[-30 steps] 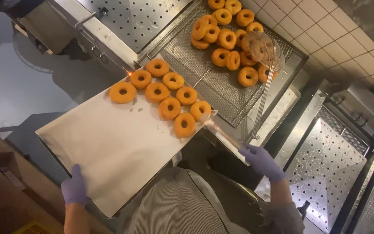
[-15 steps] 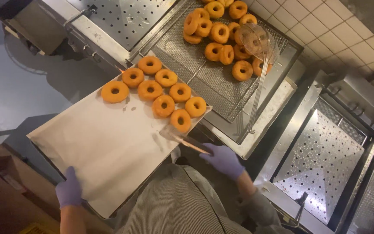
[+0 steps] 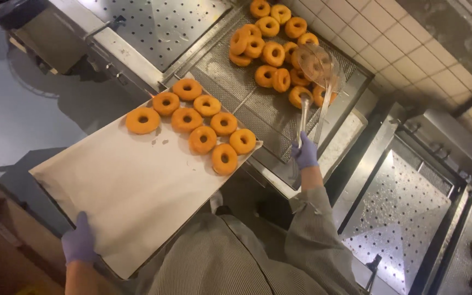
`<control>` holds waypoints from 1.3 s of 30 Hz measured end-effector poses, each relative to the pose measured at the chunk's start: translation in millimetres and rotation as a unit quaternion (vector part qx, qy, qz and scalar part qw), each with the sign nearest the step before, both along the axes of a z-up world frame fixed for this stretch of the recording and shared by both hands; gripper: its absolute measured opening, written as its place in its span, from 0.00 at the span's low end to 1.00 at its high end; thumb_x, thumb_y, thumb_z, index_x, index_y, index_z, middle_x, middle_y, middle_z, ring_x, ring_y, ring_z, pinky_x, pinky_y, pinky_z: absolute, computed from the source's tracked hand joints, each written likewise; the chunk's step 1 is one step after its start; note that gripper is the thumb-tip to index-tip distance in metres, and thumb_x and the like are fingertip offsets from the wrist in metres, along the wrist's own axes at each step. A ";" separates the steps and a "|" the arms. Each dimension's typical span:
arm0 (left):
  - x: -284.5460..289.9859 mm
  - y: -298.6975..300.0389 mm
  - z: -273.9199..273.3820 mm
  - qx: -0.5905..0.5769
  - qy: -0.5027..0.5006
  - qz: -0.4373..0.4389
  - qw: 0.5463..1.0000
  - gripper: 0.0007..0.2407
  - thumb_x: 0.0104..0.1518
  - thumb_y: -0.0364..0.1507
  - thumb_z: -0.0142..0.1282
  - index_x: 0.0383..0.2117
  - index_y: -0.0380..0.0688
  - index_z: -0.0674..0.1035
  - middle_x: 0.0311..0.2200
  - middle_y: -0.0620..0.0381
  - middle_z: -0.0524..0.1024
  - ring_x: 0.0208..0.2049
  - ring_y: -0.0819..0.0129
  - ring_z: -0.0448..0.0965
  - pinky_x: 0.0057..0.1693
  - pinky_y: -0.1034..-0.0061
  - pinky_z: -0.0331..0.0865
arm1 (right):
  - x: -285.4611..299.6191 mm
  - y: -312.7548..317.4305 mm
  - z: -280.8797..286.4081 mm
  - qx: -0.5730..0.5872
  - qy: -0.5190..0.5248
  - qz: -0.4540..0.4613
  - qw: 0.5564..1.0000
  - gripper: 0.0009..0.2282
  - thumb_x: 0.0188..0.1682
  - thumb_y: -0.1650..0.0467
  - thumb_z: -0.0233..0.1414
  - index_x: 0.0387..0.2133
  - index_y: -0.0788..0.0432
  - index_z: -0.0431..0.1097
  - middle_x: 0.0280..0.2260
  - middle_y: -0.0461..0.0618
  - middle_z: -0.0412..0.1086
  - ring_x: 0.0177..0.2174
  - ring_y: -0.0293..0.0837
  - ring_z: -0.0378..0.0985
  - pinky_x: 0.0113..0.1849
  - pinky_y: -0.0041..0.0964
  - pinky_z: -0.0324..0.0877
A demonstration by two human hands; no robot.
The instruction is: The recorder prepares donuts and fried balls by transferring them from fryers and cooling racks to trays and storage racks.
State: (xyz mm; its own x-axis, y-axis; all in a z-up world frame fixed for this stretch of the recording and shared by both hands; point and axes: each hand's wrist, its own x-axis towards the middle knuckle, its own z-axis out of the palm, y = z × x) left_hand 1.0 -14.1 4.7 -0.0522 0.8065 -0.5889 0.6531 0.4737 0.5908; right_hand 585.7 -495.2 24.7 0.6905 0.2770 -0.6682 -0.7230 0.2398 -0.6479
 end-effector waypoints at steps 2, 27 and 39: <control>-5.2 12.6 -20.9 0.040 0.030 -0.046 0.998 0.36 0.65 0.52 0.51 0.46 0.11 0.74 0.48 0.25 0.77 0.52 0.44 0.77 0.56 0.59 0.67 | -21.2 17.7 27.1 -0.110 -0.096 -0.056 0.988 0.08 0.55 0.62 0.53 0.35 0.51 0.66 0.20 0.41 0.64 0.15 0.35 0.63 0.16 0.28 0.55; -0.7 8.0 -16.8 0.004 0.047 -0.052 0.998 0.35 0.58 0.53 0.52 0.40 0.16 0.80 0.42 0.21 0.79 0.51 0.32 0.79 0.59 0.55 0.68 | -210.2 190.8 159.6 -0.201 -0.115 0.554 0.800 0.19 0.51 0.59 0.52 0.52 0.57 0.71 0.18 0.38 0.59 0.12 0.31 0.54 0.15 0.27 0.52; -8.3 17.0 -40.2 0.057 0.077 -0.079 0.992 0.36 0.62 0.54 0.52 0.45 0.16 0.78 0.47 0.18 0.74 0.56 0.30 0.72 0.60 0.52 0.64 | -15.0 68.6 39.9 0.093 0.010 0.092 0.991 0.18 0.57 0.54 0.45 0.41 0.56 0.69 0.17 0.37 0.56 0.14 0.30 0.56 0.18 0.24 0.51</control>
